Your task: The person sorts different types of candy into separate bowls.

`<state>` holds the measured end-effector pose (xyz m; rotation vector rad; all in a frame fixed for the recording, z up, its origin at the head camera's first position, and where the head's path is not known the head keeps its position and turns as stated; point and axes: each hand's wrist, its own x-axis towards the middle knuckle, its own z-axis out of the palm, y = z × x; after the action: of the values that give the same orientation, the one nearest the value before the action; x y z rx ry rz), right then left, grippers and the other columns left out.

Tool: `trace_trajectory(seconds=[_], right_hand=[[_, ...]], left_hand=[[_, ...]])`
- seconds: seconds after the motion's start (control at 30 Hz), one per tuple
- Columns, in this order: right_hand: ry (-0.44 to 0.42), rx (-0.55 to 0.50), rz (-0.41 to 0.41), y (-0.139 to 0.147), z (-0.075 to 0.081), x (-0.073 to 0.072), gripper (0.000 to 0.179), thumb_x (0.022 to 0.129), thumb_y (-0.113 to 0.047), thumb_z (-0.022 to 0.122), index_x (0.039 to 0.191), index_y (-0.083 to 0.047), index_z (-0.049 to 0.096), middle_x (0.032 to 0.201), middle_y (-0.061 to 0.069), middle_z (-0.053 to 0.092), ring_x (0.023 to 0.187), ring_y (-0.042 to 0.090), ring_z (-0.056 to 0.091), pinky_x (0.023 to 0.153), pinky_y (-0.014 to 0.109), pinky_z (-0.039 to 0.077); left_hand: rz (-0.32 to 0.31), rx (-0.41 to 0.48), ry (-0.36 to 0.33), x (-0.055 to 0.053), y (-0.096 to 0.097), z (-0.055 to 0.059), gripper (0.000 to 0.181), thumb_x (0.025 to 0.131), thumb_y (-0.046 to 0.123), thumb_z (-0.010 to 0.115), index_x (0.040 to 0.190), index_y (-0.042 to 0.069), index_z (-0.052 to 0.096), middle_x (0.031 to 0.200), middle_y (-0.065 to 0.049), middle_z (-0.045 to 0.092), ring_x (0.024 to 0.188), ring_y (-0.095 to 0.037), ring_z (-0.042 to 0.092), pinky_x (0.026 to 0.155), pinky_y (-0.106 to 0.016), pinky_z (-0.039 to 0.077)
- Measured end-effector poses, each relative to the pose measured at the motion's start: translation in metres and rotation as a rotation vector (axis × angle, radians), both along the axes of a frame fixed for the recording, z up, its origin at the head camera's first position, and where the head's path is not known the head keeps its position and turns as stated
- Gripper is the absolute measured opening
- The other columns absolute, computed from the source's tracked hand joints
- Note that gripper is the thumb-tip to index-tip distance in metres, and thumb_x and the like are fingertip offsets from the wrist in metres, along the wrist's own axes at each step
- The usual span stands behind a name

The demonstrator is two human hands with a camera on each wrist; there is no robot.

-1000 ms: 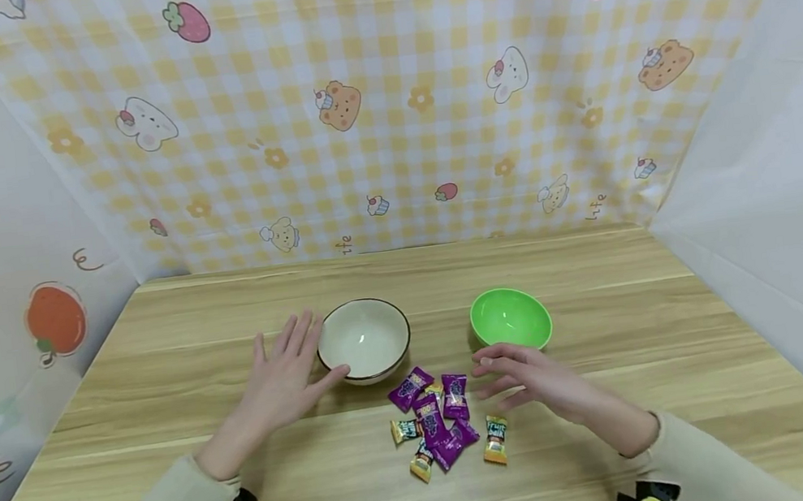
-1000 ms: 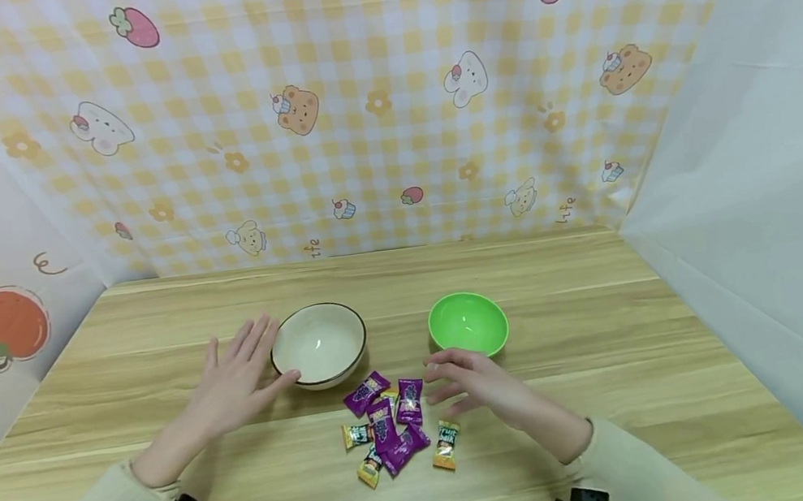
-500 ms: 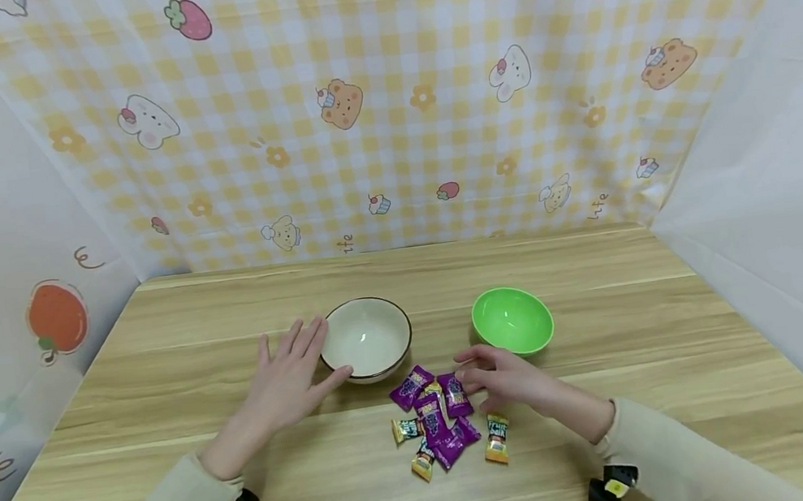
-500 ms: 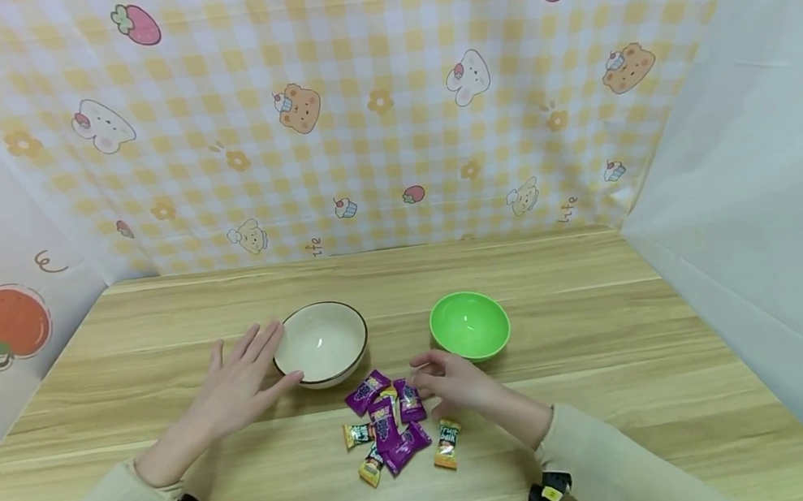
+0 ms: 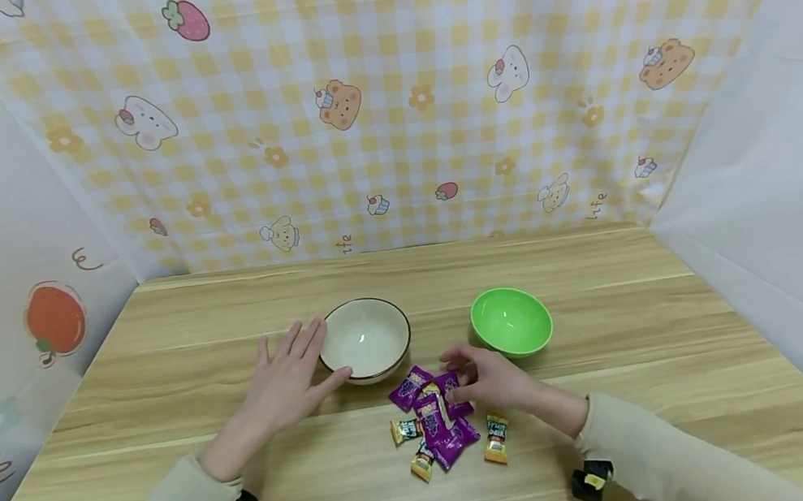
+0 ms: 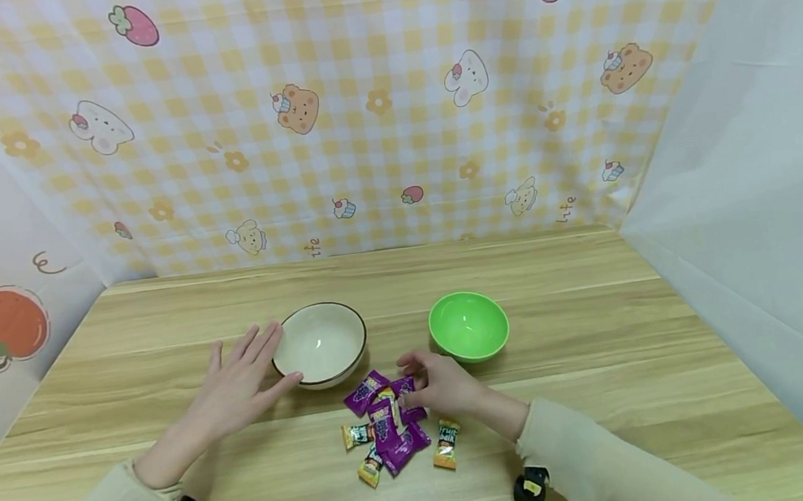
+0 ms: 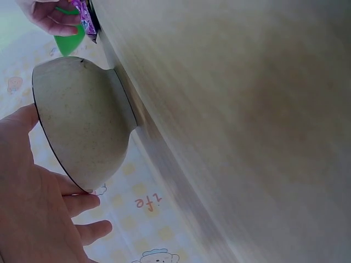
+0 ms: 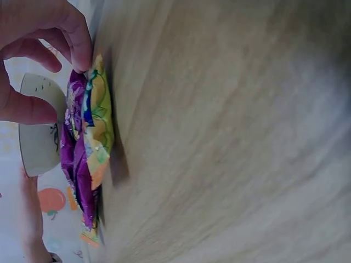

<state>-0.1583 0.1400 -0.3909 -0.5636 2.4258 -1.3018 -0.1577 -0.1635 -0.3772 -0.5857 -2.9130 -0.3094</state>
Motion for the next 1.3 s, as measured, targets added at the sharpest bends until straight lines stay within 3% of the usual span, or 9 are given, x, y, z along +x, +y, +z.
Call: trace_trajectory(seconds=[0.4,0.67,0.9,1.13,1.3], right_hand=[[0.092,0.078,0.006,-0.005,-0.007,-0.002,0.048,0.069,-0.009,0.074,0.111,-0.003,0.053,0.094,0.002,0.055,0.080,0.015,0.050,0.069,0.030,0.044],[0.143,0.060,0.056,-0.010,-0.007,0.001,0.047,0.068,-0.001,0.072,0.110,-0.004,0.051,0.100,0.005,0.053,0.090,0.018,0.050,0.079,0.035,0.042],[0.066,0.024,0.060,-0.010,-0.005,0.002,0.041,0.069,0.001,0.069,0.106,-0.004,0.051,0.096,0.003,0.053,0.088,0.018,0.051,0.076,0.033,0.043],[-0.111,-0.121,0.033,-0.006,-0.004,-0.002,0.036,0.074,0.003,0.066,0.106,0.000,0.051,0.091,0.007,0.059,0.083,0.020,0.056,0.070,0.031,0.047],[-0.172,-0.186,0.037,-0.001,-0.002,-0.006,0.035,0.076,0.004,0.062,0.109,0.005,0.051,0.094,0.012,0.061,0.085,0.022,0.058,0.070,0.030,0.049]], left_hand=[[0.000,0.013,-0.010,0.000,0.000,0.000,0.083,0.082,0.064,0.037,0.138,0.003,0.027,0.141,-0.011,0.025,0.129,-0.032,0.015,0.093,-0.063,0.001],[0.000,0.016,-0.009,0.000,0.000,0.000,0.083,0.082,0.064,0.037,0.138,0.003,0.028,0.141,-0.011,0.026,0.128,-0.032,0.016,0.093,-0.063,0.001],[-0.002,0.013,-0.003,0.000,0.000,0.000,0.083,0.082,0.064,0.037,0.137,0.003,0.028,0.140,-0.012,0.027,0.128,-0.033,0.018,0.093,-0.063,0.002],[0.000,0.017,-0.011,0.000,0.001,0.000,0.083,0.082,0.064,0.037,0.138,0.003,0.027,0.141,-0.011,0.025,0.128,-0.033,0.016,0.094,-0.062,0.001],[-0.001,0.016,-0.014,0.000,0.001,0.000,0.083,0.082,0.064,0.038,0.138,0.003,0.027,0.141,-0.011,0.025,0.129,-0.032,0.016,0.094,-0.062,0.001]])
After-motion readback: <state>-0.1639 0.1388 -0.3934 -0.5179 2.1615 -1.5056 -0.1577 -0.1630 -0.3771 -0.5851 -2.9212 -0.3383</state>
